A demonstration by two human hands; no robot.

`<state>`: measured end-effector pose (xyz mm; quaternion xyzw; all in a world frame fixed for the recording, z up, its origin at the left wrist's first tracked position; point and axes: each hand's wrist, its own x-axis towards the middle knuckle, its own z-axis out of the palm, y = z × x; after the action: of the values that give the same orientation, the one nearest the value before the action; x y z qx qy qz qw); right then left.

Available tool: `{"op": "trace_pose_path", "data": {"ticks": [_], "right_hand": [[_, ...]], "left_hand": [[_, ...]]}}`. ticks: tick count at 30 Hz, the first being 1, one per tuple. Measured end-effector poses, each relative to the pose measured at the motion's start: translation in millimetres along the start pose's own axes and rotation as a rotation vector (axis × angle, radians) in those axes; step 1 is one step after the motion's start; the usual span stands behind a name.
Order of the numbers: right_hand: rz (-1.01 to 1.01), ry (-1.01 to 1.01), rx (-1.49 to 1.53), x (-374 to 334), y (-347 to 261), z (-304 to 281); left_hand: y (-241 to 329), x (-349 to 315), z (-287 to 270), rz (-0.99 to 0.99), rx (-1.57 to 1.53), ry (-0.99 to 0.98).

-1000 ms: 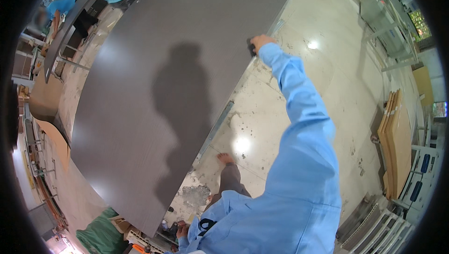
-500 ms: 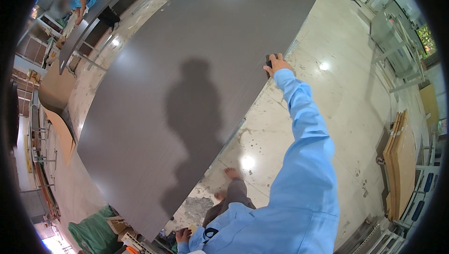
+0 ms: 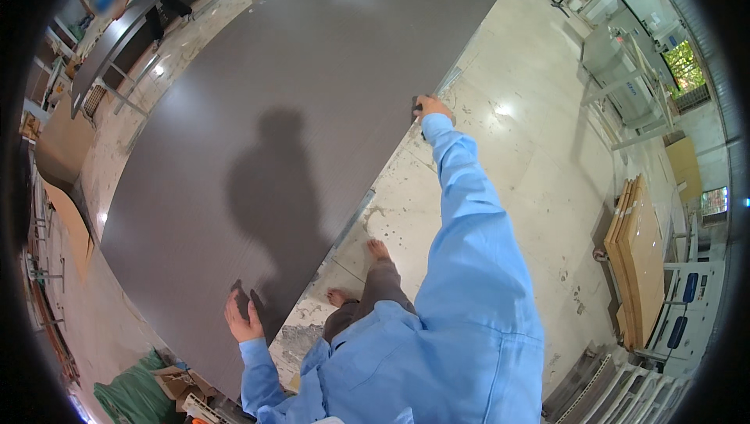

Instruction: The person applies a dark liquid from a small container to the edge of a large gray panel using a black cloth, repeatedly dipping the cloth and wiping along the edge. The person then places a small rectangular label on the panel surface.

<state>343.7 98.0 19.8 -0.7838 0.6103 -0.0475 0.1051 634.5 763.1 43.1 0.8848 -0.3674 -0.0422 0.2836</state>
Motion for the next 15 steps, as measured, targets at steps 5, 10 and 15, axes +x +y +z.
{"op": "trace_pose_path", "data": {"ticks": [5, 10, 15], "right_hand": [[-0.005, -0.065, -0.069, 17.5, 13.6, -25.4], [-0.161, -0.078, -0.11, 16.0, 15.3, -25.4], [-0.187, -0.096, -0.068, 26.1, 16.9, -25.2]], "left_hand": [[6.5, 19.3, 25.0, -0.222, 0.269, -0.244], [26.0, 30.0, 42.0, -0.425, 0.417, -0.325], [31.0, 34.8, 40.2, -0.448, 0.41, -0.342]]}}
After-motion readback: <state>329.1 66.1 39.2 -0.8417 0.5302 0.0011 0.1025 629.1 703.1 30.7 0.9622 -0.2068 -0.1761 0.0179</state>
